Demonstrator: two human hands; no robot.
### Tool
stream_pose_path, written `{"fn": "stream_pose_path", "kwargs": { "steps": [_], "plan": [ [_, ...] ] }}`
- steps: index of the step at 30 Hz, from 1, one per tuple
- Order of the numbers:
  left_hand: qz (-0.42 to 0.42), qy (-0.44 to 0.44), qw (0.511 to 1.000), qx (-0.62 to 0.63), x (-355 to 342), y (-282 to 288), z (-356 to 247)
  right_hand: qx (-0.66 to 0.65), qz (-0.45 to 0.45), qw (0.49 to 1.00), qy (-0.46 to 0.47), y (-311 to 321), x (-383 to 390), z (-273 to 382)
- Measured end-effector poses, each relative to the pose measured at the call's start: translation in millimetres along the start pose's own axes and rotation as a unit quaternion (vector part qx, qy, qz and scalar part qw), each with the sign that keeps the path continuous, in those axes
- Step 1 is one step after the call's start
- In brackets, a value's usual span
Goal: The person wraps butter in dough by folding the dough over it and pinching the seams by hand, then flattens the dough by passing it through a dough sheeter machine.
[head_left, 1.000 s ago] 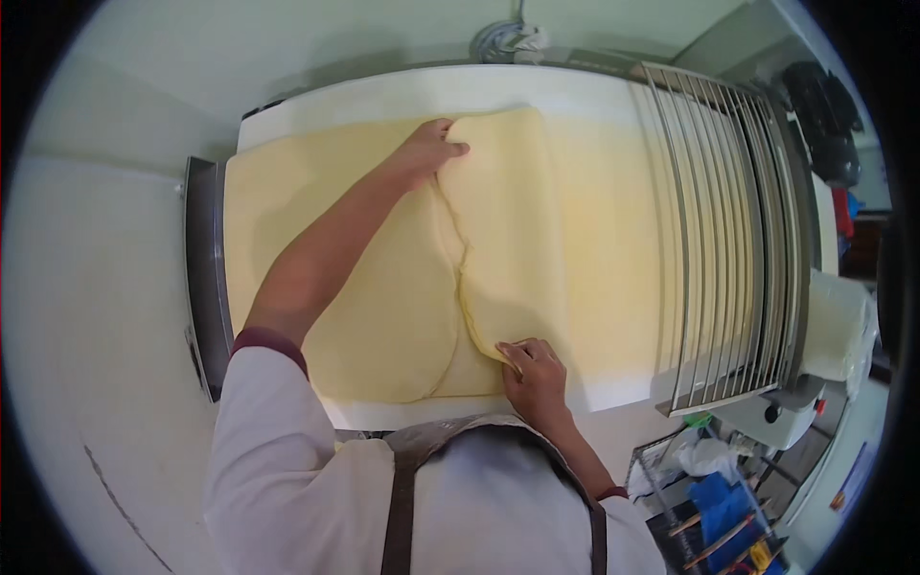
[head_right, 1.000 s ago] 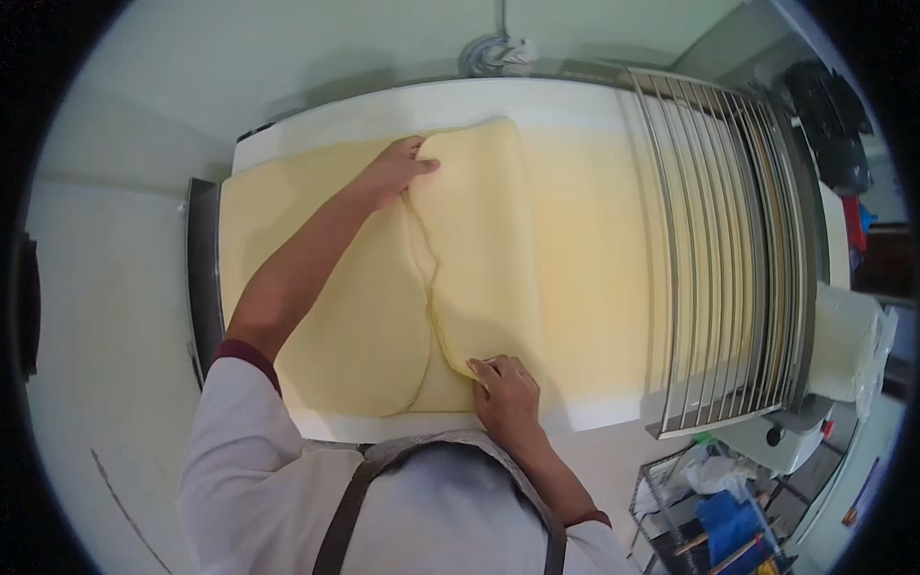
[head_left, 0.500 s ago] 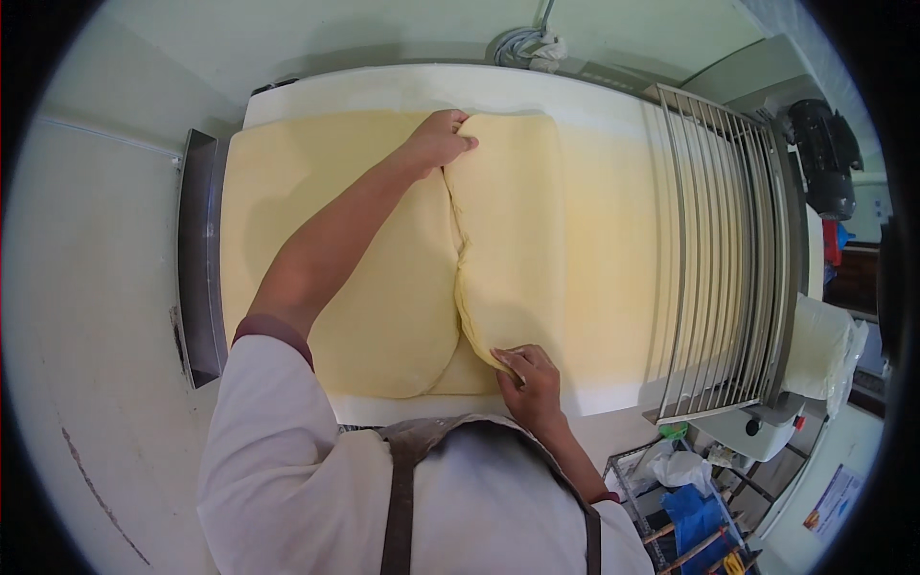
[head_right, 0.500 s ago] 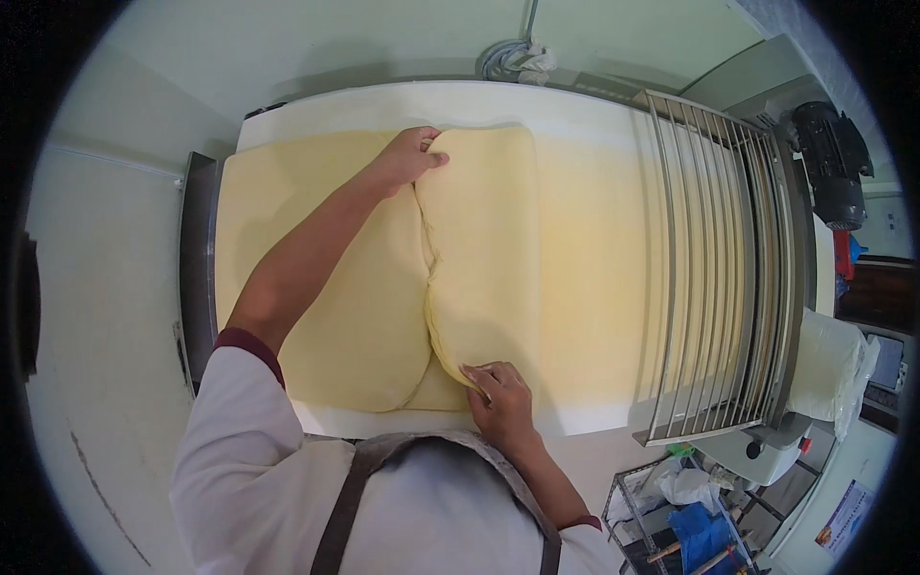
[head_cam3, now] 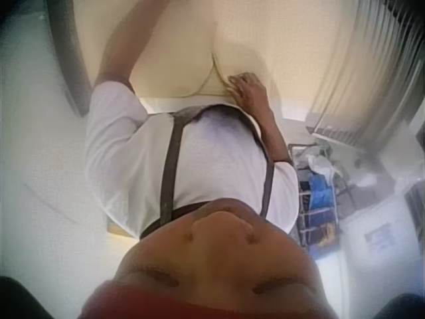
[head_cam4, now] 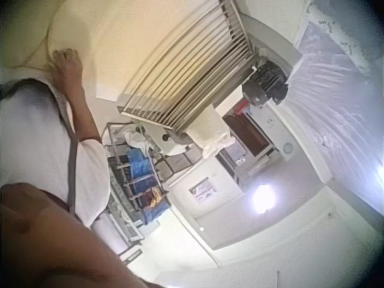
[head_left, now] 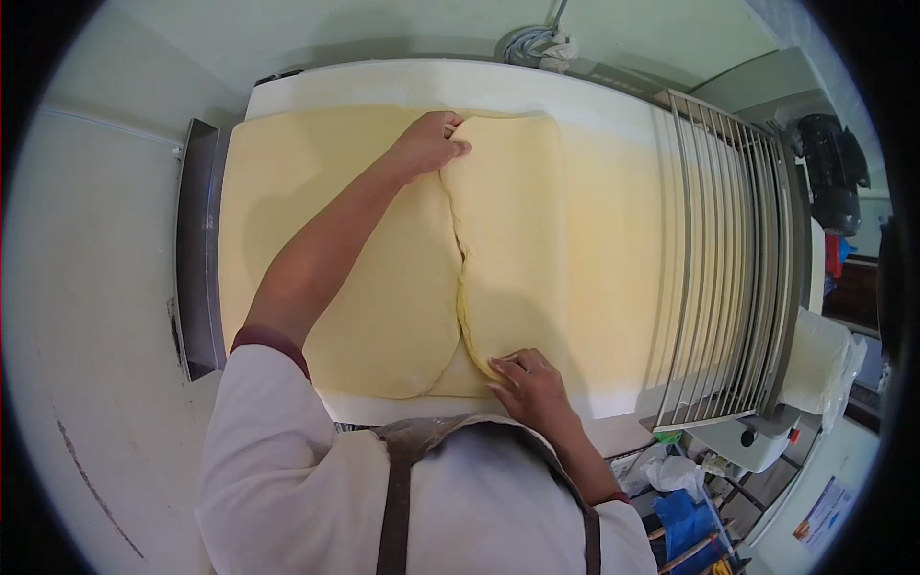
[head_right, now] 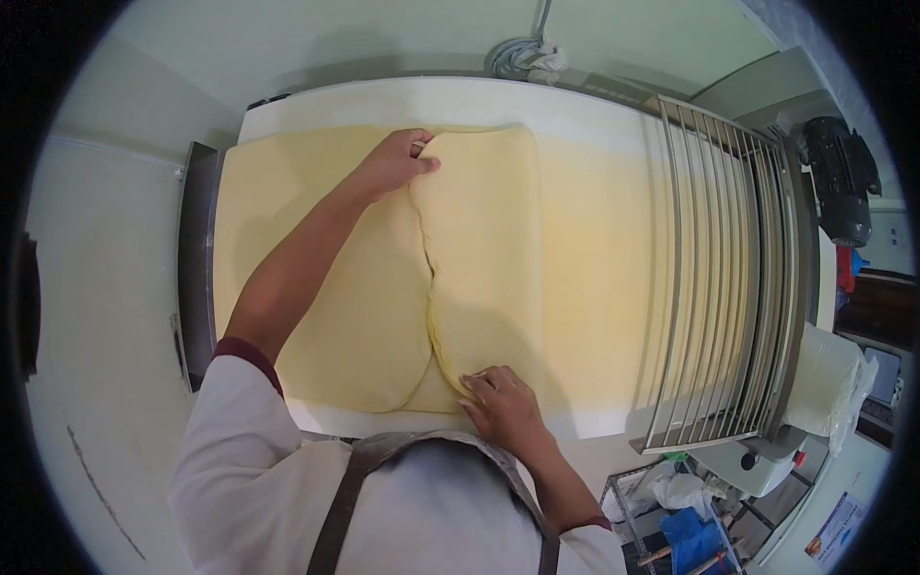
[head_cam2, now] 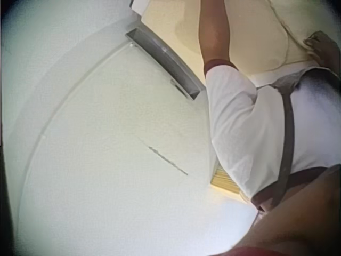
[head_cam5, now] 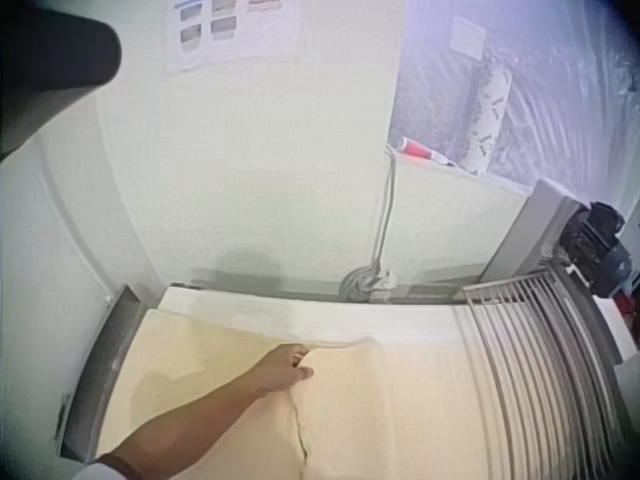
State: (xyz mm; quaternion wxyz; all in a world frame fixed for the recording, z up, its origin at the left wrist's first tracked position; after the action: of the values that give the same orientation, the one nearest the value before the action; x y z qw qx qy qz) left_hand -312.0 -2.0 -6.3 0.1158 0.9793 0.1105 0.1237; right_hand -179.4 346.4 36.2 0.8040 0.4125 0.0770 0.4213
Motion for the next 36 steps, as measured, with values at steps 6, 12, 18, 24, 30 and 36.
{"fn": "stream_pose_path", "kwargs": {
  "steps": [6, 12, 18, 24, 30, 36],
  "plan": [
    [0.019, -0.019, 0.999, 0.035, -4, 5, 13, 0.187, -0.128, 0.973, 0.052, 10, -94, 1],
    [-0.005, -0.044, 0.999, -0.031, -11, 3, 4, 0.298, -0.057, 0.951, 0.061, -12, -132, 9],
    [0.020, -0.035, 0.998, -0.046, -21, 5, 13, 0.284, -0.030, 0.955, 0.083, -11, -133, 13],
    [-0.003, -0.088, 0.992, -0.087, -18, 0, 1, 0.281, -0.005, 0.956, 0.084, -13, -121, 20],
    [-0.027, -0.094, 0.983, -0.158, -6, 0, -2, 0.267, -0.006, 0.959, 0.097, -14, -121, 16],
    [-0.192, -0.186, 0.940, -0.214, 43, -11, 13, 0.257, -0.039, 0.964, 0.062, -8, -157, 20]
  ]
}}
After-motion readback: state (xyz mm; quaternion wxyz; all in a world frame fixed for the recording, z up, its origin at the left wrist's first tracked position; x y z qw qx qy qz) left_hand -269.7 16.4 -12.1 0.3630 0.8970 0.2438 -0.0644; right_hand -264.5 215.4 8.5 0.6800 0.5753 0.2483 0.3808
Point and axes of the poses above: each hand's wrist, its own x-axis away from the middle knuckle, its own y-axis out of the back of the hand, z = x × y, the point moved 1 cm from there along -x, towards the middle knuckle, and after that the axes turned 8 degrees about -y, right-handed, at the moved point
